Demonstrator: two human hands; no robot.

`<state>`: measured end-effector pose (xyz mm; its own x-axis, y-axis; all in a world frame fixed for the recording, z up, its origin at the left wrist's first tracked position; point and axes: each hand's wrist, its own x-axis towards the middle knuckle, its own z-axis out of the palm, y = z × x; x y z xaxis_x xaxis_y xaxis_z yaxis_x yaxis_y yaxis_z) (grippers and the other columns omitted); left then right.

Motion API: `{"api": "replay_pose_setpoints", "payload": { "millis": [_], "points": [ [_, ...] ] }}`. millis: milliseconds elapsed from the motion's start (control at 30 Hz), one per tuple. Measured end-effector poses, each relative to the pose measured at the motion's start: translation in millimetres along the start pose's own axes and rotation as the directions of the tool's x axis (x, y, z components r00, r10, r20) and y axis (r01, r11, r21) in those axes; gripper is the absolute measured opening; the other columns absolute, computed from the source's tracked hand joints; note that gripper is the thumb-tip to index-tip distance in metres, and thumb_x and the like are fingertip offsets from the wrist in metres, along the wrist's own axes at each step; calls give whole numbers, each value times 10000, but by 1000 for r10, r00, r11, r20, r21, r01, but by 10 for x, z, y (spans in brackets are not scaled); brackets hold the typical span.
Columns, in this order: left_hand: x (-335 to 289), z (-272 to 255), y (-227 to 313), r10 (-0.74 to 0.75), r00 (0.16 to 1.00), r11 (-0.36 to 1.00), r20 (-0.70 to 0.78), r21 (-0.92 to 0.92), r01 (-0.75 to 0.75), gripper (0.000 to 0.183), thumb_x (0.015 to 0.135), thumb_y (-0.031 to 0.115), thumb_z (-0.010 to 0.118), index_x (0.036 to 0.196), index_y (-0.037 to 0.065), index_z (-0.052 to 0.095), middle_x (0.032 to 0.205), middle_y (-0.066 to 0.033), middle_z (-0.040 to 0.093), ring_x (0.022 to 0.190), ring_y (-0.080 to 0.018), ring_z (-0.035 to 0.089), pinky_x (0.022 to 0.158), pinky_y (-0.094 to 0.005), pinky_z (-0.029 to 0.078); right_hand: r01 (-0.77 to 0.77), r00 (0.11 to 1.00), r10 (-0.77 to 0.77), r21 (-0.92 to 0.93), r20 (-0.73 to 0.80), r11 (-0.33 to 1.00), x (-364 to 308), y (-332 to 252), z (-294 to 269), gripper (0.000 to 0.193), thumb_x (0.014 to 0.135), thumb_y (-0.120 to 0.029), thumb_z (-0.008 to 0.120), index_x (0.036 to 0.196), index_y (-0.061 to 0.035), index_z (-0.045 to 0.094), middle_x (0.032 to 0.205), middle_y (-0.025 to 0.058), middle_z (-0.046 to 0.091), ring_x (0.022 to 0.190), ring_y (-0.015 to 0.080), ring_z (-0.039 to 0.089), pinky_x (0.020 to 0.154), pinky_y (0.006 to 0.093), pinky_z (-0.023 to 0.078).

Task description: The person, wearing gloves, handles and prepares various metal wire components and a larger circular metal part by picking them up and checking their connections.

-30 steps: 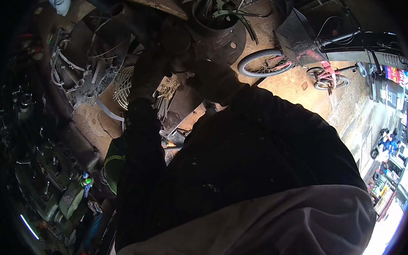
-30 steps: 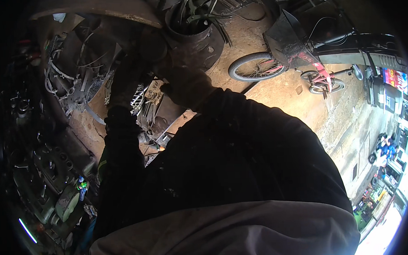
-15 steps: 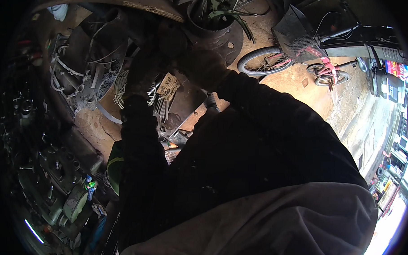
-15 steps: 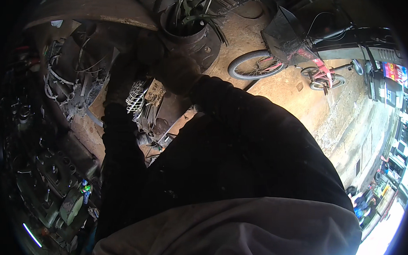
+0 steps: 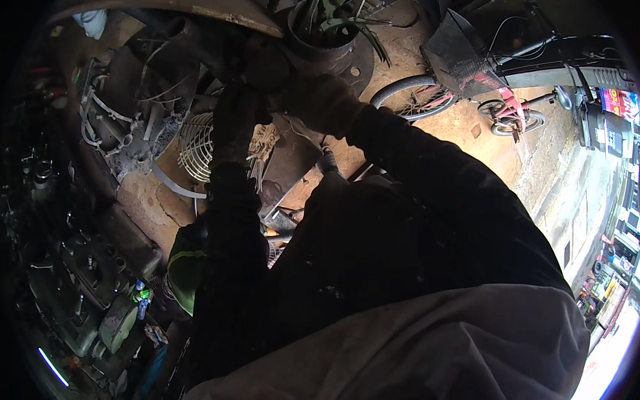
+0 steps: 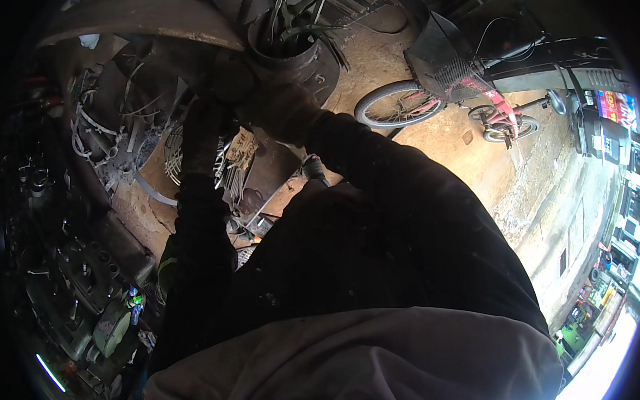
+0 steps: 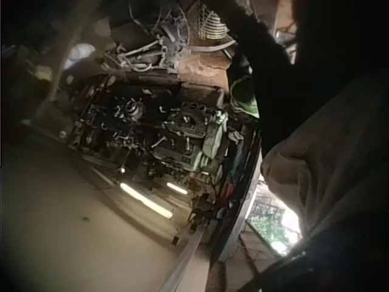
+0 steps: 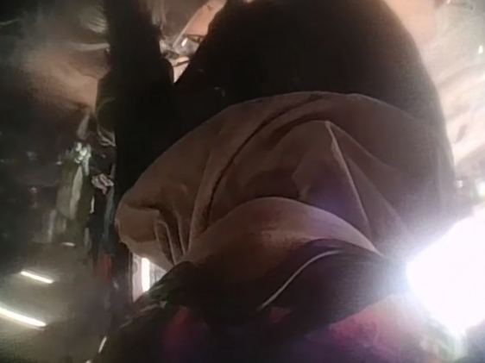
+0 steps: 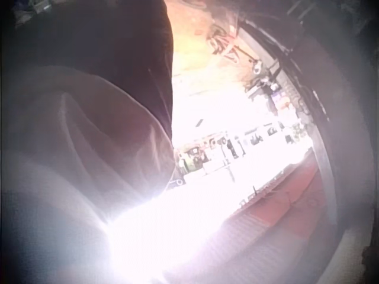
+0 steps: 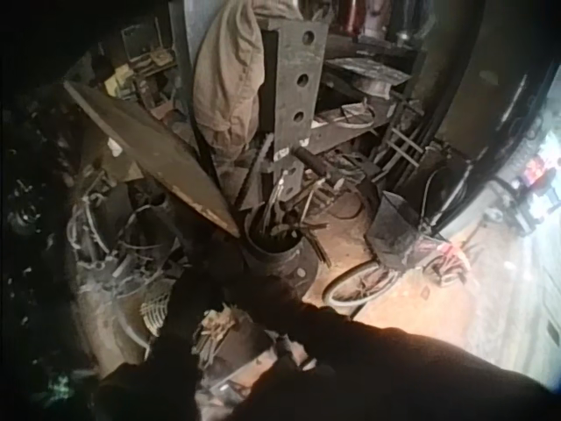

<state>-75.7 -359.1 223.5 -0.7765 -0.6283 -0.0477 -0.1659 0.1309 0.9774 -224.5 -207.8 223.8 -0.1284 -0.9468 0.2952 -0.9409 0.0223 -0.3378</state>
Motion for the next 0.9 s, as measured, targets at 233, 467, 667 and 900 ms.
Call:
{"api": "replay_pose_setpoints", "payload": {
  "millis": [233, 467, 667, 900],
  "points": [
    [32, -43, -352, -65, 993, 998, -96, -27, 62, 214, 959, 185, 588, 1078, 7, 597, 1005, -87, 644, 849, -124, 654, 669, -291, 537, -39, 999, 40, -64, 15, 997, 9, -99, -81, 197, 876, -264, 628, 1062, -248, 692, 924, 87, 665, 797, 287, 689, 622, 409, 562],
    [15, -39, 3, -248, 968, 948, 26, -201, 248, 324, 962, 205, 624, 1210, -1, 589, 1049, -75, 658, 844, -121, 659, 670, -271, 543, -74, 993, 75, -15, 87, 997, 51, -16, -18, 131, 875, -224, 591, 892, -155, 702, 808, 75, 691, 775, 296, 694, 654, 456, 546],
    [-78, -59, 311, -104, 985, 987, -138, -135, 86, 428, 1008, 276, 547, 1348, 18, 524, 1272, -84, 595, 1106, -172, 609, 791, -294, 550, -6, 995, 12, -65, 98, 998, 102, -241, -294, 155, 861, -222, 608, 950, -120, 683, 814, 123, 682, 792, 307, 687, 688, 469, 540],
    [-613, 168, 109, -335, 942, 851, -9, -432, 299, 455, 999, 224, 547, 1403, 27, 476, 1323, -110, 568, 1116, -211, 615, 777, -303, 580, -625, 698, 371, 774, 613, -103, -369, -218, -255, 204, 915, -153, 613, 1082, -40, 647, 955, 106, 680, 843, 282, 689, 753, 416, 556]
  ]
}}
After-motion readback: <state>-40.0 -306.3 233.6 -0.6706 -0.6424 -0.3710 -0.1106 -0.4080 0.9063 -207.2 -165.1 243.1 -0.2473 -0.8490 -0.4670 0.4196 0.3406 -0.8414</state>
